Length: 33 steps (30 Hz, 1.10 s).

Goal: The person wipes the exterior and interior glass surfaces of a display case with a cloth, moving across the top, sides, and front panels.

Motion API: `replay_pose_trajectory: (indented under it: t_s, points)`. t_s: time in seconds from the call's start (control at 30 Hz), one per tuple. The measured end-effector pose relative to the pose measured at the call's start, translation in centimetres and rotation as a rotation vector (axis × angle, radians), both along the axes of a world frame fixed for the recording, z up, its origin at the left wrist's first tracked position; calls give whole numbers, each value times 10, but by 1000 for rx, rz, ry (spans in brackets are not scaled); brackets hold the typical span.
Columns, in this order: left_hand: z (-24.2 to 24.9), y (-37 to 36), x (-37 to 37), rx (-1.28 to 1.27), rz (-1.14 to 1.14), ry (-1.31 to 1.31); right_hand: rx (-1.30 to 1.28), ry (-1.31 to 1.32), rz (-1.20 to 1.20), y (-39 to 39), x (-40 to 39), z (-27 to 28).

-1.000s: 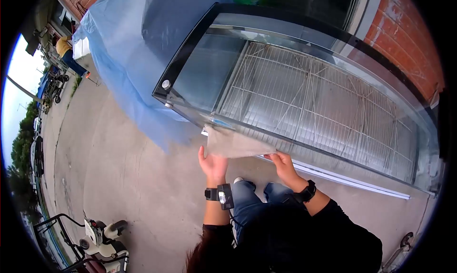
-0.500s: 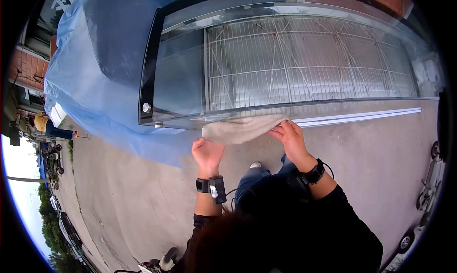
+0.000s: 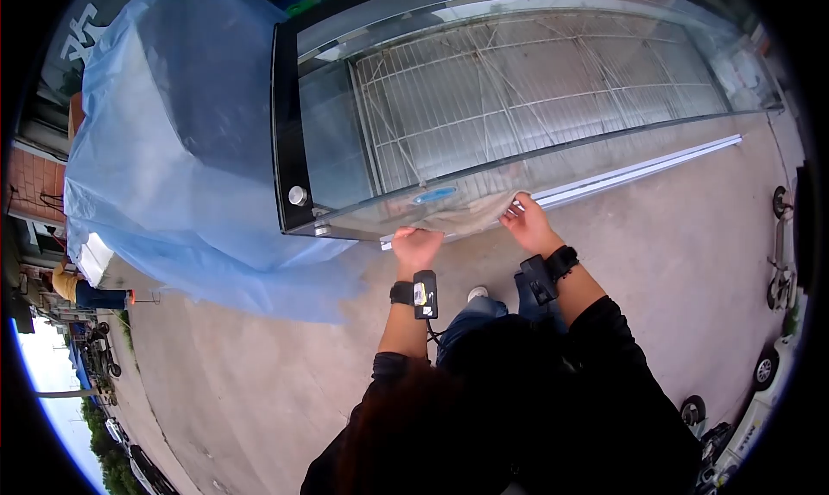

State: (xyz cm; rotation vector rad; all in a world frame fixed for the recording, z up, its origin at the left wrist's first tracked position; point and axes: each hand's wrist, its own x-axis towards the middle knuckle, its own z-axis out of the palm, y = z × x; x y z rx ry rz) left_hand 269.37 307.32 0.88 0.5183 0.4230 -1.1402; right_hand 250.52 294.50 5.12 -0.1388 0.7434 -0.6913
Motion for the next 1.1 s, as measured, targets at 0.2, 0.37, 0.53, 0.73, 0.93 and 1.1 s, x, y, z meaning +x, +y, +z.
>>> replay_pose_trajectory:
  t_s: [0.2, 0.37, 0.53, 0.73, 0.93, 1.1]
  points:
    - [149, 29, -18, -204, 45, 122, -20, -178, 51, 17, 1, 84]
    - [146, 34, -21, -255, 119, -38, -178, -194, 112, 6, 4, 93]
    - [142, 18, -36, -250, 71, -127, 57, 2, 104, -18, 1, 22]
    - [3, -1, -16, -698, -263, -24, -681, 428, 495, -54, -39, -14]
    - [168, -26, -79, -193, 3, -98, 264, -321, -142, -54, -76, 120]
    - [135, -43, -70, -169, -36, 114, 55, -260, -107, -64, -72, 71]
